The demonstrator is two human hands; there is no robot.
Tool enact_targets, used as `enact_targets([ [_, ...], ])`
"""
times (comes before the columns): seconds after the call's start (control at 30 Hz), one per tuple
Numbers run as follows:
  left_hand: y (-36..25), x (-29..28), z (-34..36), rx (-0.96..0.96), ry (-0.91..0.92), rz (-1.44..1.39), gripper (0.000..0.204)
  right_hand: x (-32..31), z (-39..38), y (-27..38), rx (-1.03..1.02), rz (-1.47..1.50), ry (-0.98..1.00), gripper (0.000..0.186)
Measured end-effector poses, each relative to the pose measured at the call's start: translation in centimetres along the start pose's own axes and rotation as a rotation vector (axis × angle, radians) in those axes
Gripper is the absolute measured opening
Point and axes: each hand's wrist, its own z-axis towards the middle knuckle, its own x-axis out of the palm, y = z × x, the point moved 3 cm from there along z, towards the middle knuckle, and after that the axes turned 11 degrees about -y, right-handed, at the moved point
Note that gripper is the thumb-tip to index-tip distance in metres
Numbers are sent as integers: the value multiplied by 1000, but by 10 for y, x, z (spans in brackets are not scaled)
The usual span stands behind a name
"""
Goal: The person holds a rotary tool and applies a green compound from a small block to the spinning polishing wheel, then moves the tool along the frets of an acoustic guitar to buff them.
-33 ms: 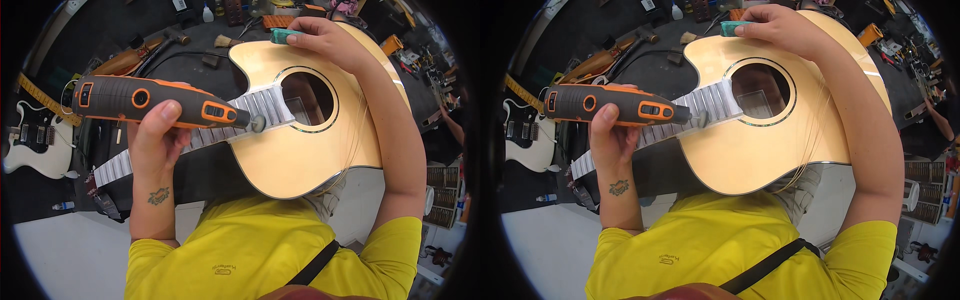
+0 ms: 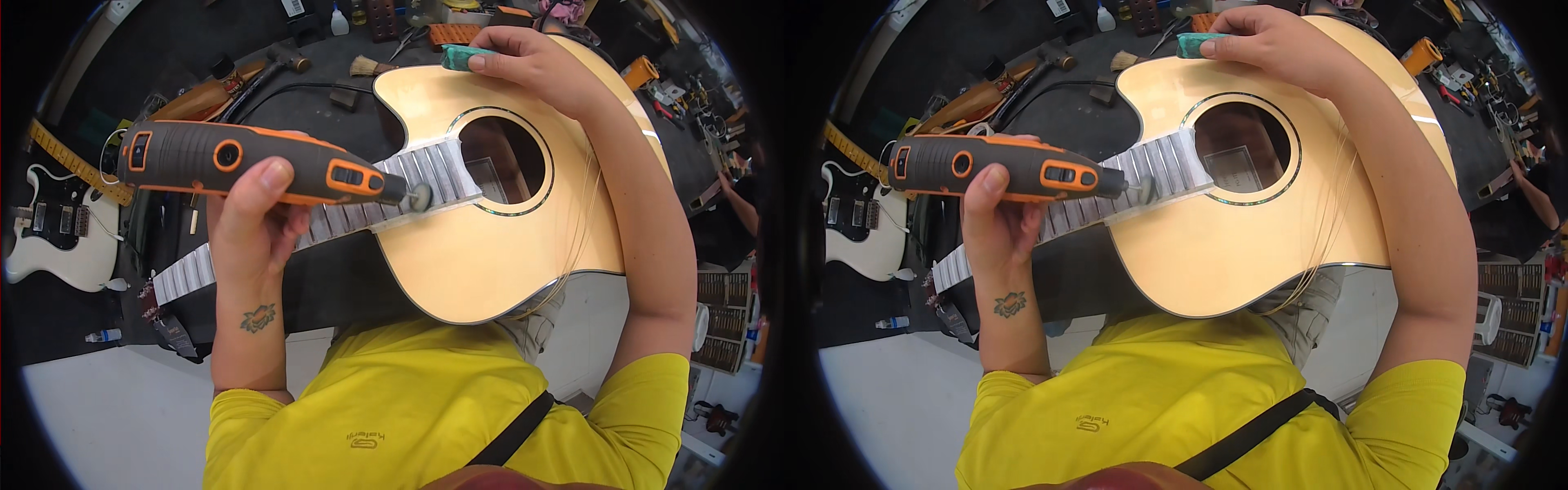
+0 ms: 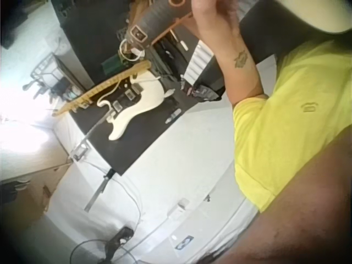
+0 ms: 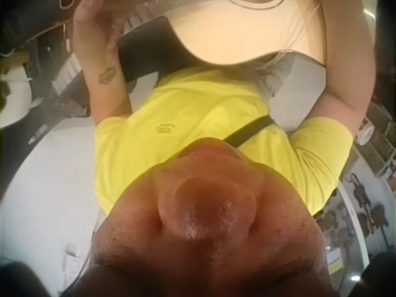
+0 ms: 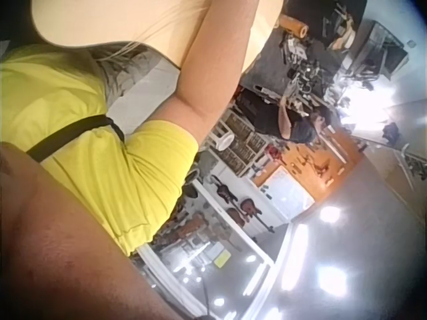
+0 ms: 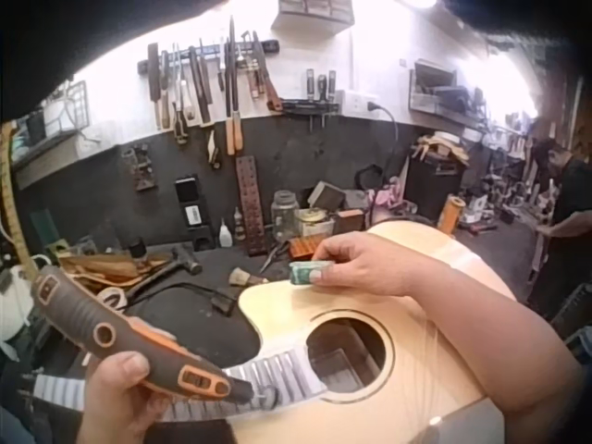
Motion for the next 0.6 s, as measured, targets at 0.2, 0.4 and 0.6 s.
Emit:
enact_targets([
  [0.2, 0, 4, 3, 6, -98, -45, 42, 2, 0, 1, -13, -30, -3, 32],
  [0.4, -6, 5, 8, 85, -357, -97, 28, 0, 2, -4, -22, -88, -17, 32],
  [0.6, -6, -3, 2, 69, -316, -81, 33, 2, 1, -2, -4, -36, -9, 32],
])
